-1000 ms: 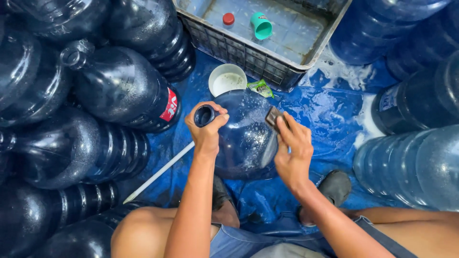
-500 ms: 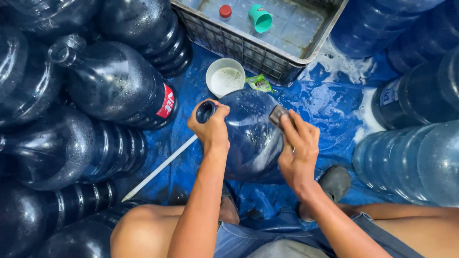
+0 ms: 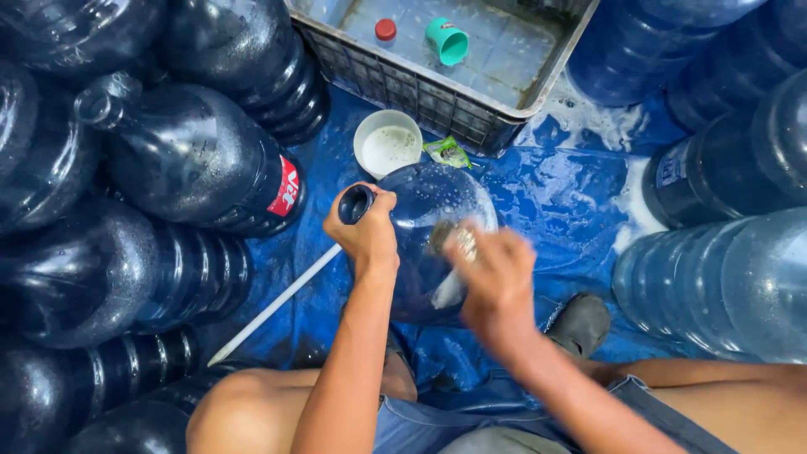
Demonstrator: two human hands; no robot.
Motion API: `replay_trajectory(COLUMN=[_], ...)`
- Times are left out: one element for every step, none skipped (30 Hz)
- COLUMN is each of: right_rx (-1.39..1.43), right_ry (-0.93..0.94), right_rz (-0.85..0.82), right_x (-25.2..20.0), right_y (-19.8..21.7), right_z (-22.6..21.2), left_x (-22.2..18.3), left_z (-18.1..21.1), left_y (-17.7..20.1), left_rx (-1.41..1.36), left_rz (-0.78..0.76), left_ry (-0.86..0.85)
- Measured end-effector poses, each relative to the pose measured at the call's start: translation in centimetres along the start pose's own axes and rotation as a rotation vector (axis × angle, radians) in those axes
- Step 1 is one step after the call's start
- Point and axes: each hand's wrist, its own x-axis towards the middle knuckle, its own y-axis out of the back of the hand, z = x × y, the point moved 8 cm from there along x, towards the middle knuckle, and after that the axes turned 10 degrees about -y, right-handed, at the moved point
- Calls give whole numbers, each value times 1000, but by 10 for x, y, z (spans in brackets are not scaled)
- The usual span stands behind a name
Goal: Scrubbing the exterior of large plastic water jugs with a scrubber and soapy water
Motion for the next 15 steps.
replay_trajectory(right_rx=[4,39,74,73,65,55,53,18,-18,-18,-31,-42,-40,-46,-51], right_ry=[1,81,160,163,168,168,168,87,6,8,-46,-98,-95,-17,62], right_rz=[-6,-96,-187,-181,-179,-183,-184,-147,-110,-110,-113,-123,-129,-168,-205], right_x=[-14,-31,-48,-43,-38,-35,-20,0,19,24,29,35,22,6,-9], right_y=[6,6,7,7,7,9,7,5,4,2,0,-4,1,5,9], right_z=[-13,-33,-54,-48,-43,-38,-29,-12,4,6,12,18,5,-14,-32], left_x=[1,2,4,5,5,2,-1,-3,-4,-6,-8,-9,-7,-7,-6], left_z=[-4,-7,-9,-9,-7,-7,-7,-6,-4,-5,-6,-8,-7,-7,-6], left_y=[-1,-1,-2,-1,-2,-2,0,-1,-2,-5,-8,-9,-10,-8,-6], left_rx=[2,-7,-16,-21,-23,-22,-23,-8,6,5,-1,-4,-3,2,7], left_rz=[6,7,7,6,-16,-38,-38,-50,-61,-60,-72,-79,-72,-58,-44], left_ry=[2,-5,-12,-17,-31,-39,-37,-52,-68,-68,-71,-70,-67,-70,-73])
